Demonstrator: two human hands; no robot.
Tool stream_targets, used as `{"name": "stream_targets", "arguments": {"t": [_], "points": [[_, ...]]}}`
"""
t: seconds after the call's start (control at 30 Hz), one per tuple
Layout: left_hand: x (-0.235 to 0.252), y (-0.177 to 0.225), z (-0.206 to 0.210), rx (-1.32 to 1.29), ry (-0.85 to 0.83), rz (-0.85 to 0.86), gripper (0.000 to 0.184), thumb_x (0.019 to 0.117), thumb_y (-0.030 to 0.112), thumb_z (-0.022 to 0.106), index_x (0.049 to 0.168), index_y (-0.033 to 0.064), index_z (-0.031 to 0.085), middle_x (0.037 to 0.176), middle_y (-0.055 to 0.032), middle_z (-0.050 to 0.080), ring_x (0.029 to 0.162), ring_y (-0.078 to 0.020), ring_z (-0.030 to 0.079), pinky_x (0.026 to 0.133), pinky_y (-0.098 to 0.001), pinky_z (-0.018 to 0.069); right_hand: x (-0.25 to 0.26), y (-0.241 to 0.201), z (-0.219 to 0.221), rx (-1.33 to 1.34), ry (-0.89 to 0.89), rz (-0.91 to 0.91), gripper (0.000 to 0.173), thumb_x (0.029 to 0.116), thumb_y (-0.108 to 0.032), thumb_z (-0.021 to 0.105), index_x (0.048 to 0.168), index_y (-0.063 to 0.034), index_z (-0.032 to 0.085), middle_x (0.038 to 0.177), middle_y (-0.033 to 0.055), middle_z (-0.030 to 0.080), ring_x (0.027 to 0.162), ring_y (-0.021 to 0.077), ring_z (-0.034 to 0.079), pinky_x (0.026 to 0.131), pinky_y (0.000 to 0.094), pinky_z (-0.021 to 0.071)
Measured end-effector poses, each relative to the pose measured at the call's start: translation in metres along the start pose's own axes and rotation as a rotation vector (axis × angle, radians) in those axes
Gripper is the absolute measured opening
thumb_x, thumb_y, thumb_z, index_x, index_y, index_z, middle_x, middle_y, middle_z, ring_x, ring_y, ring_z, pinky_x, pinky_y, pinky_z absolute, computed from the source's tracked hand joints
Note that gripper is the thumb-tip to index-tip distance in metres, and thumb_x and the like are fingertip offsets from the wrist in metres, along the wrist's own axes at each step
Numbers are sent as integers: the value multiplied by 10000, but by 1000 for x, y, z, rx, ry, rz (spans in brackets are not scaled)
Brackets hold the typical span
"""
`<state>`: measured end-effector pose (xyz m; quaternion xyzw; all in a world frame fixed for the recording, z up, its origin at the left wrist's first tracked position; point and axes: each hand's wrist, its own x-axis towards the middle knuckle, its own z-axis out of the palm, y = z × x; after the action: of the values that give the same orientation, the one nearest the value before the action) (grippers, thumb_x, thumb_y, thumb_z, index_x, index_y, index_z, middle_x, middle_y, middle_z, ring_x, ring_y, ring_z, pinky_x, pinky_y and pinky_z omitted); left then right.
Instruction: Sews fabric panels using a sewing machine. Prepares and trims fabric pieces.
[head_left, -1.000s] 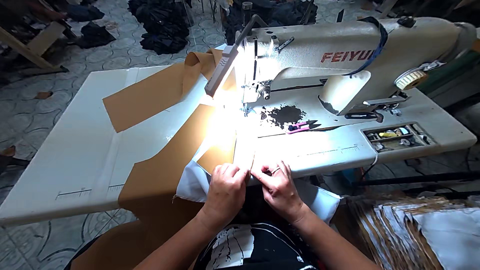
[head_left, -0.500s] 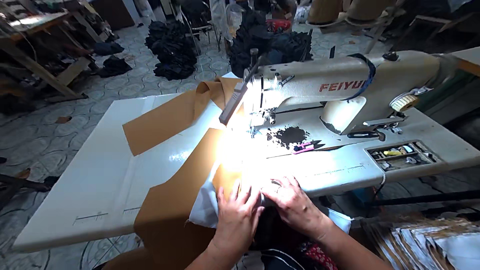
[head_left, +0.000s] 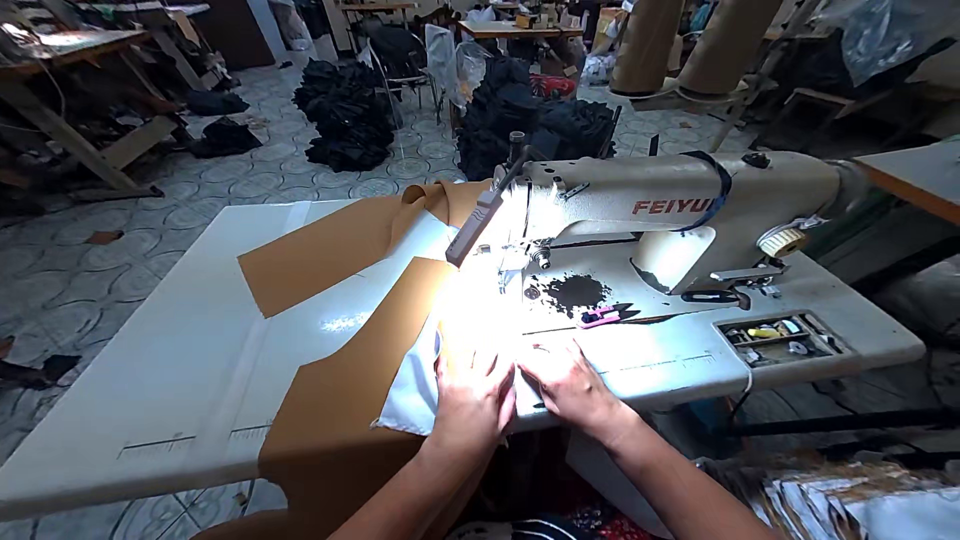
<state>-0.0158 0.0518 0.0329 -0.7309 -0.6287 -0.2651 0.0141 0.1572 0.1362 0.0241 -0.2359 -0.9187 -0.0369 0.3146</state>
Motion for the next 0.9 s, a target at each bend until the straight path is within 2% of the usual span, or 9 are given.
{"name": "stream_targets", "arguments": {"t": [0.07,0.17,0.23,0.33,0.4,0.5,0.63,0.73,0.9], "points": [[13,-3,-1,10,-33,-23,332,914,220,601,1193,157,770,1294,-97,712,1223,-385,648,967,-691,453,10,8,3,19,-17,8,242,914,-89,590,1061,-102,782,1069,92,768,1054,314,715,908,536,547],[35,-8,-7,-32,-199,-111,364,946,152,593,1282,150,731,1357,-109,672,1295,-373,590,1037,-649,402,23,19,7,62,-75,34,260,912,-76,597,1098,-75,778,1100,126,758,1122,352,690,988,576,510],[51,-12,-11,-29,-303,-155,384,975,146,556,1329,170,704,1387,-95,650,1318,-342,568,1077,-605,389,34,24,7,110,-158,79,263,966,-93,560,1130,-74,765,1114,122,751,1153,336,667,1036,552,470],[73,-21,-10,-28,-376,-187,368,1004,140,528,1332,157,694,1405,-105,629,1322,-326,558,1096,-561,389,55,32,8,143,-249,132,241,971,-58,550,1093,-57,758,1077,129,740,1114,323,657,1024,517,451],[85,-27,-5,-36,-336,-178,337,998,123,544,1283,130,721,1380,-133,643,1296,-348,582,1070,-577,419,61,36,16,124,-243,179,247,985,-50,543,1119,-65,749,1090,121,733,1119,309,652,1046,507,443],[103,-34,-5,-25,-370,-214,337,1020,150,533,1307,164,710,1400,-116,625,1339,-336,539,1083,-594,384,63,38,25,135,-230,322,299,970,-42,553,1208,-85,729,1201,134,709,1232,327,607,1124,512,408],[119,-41,-1,-17,-361,-254,327,1024,165,541,1304,146,707,1433,-115,601,1322,-350,547,1062,-608,404,56,38,29,93,-100,311,239,967,-67,574,1122,-54,756,1118,159,721,1162,330,645,1055,487,474],[125,-43,1,-20,-345,-259,304,1014,148,552,1262,136,727,1394,-104,614,1307,-346,547,1052,-619,406,56,37,27,95,-137,354,228,966,-60,571,1103,-38,752,1109,178,710,1151,339,646,1042,487,484],[128,-43,3,-43,-381,-287,336,1023,156,540,1325,144,688,1470,-115,559,1397,-344,467,1124,-639,318,57,39,29,69,-156,362,239,971,-73,560,1120,-22,739,1121,194,705,1154,349,647,1052,490,480]]}}
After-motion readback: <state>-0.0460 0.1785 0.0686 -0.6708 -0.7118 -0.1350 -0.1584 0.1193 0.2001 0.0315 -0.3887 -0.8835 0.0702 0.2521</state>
